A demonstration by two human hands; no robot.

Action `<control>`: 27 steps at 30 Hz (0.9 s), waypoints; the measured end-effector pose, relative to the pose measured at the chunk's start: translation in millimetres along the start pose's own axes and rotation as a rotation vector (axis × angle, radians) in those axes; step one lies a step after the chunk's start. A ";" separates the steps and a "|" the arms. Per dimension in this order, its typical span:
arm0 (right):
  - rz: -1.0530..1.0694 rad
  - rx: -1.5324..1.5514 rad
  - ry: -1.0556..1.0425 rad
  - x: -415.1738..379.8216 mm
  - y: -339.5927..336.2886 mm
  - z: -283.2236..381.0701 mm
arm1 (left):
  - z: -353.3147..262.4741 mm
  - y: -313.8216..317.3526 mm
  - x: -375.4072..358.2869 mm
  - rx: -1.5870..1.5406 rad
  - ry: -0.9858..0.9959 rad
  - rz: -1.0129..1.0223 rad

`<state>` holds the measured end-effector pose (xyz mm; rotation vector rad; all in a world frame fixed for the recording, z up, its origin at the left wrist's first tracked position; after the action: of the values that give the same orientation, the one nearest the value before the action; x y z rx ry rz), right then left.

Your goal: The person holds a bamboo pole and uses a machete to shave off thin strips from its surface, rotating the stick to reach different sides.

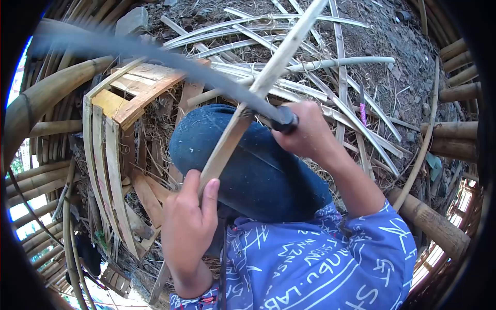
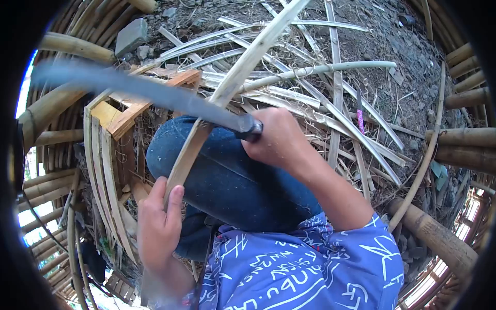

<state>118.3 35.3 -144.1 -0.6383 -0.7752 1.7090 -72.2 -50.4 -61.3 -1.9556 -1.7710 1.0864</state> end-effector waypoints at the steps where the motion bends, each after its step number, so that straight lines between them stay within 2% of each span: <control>1: 0.011 -0.073 -0.017 6.4 -0.4 -8.1 | -0.8 -2.4 -1.4 0.040 -0.009 -0.015; 4: 0.050 -0.078 0.217 28.2 -1.4 -70.1 | -3.6 -7.2 -5.1 0.108 0.000 -0.053; 6: -0.101 0.048 0.251 34.3 -14.8 -83.6 | -4.4 -10.6 -8.0 0.131 0.008 -0.079; 10: -0.033 0.137 0.168 13.8 -19.4 -30.0 | -6.0 -4.5 -2.8 0.108 0.024 -0.038; 11: -0.051 0.154 0.092 7.2 -17.9 -10.3 | -0.7 -4.3 -1.0 0.053 -0.014 -0.030; 12: -0.028 0.007 -0.060 4.7 -7.6 4.3 | 3.5 -3.4 0.5 -0.002 -0.049 -0.022; 14: -0.033 -0.181 -0.037 8.7 -9.2 3.1 | 6.6 -5.3 -2.0 0.011 -0.075 -0.026; 17: -0.057 -0.083 0.043 20.0 -11.0 -21.5 | 5.5 -8.0 -5.5 0.052 -0.087 -0.066; 20: -0.057 -0.006 0.018 14.8 -13.0 -12.0 | 7.8 -13.7 -4.6 0.032 -0.086 -0.067; 22: -0.059 0.035 0.056 7.4 -22.3 -1.2 | 16.5 -9.7 -3.3 -0.129 -0.092 -0.015; 24: -0.003 0.123 0.102 -1.1 -19.5 6.5 | 18.6 -9.4 -2.5 -0.122 -0.124 0.002; 27: -0.019 -0.066 0.046 3.3 -11.8 -0.1 | 23.8 -9.7 -2.8 -0.106 -0.150 0.010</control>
<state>124.8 40.6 -135.2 -0.7102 -0.8054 1.6516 -95.5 -57.4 -70.1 -1.9927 -1.9349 1.1944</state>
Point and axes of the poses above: each hand's wrist, its own x-axis towards the middle knuckle, its own y-axis out of the palm, z = x × y, the point moved 10 cm from there along x, towards the middle knuckle, and after that the axes turned 12 degrees about -x, right-handed, at the moved point
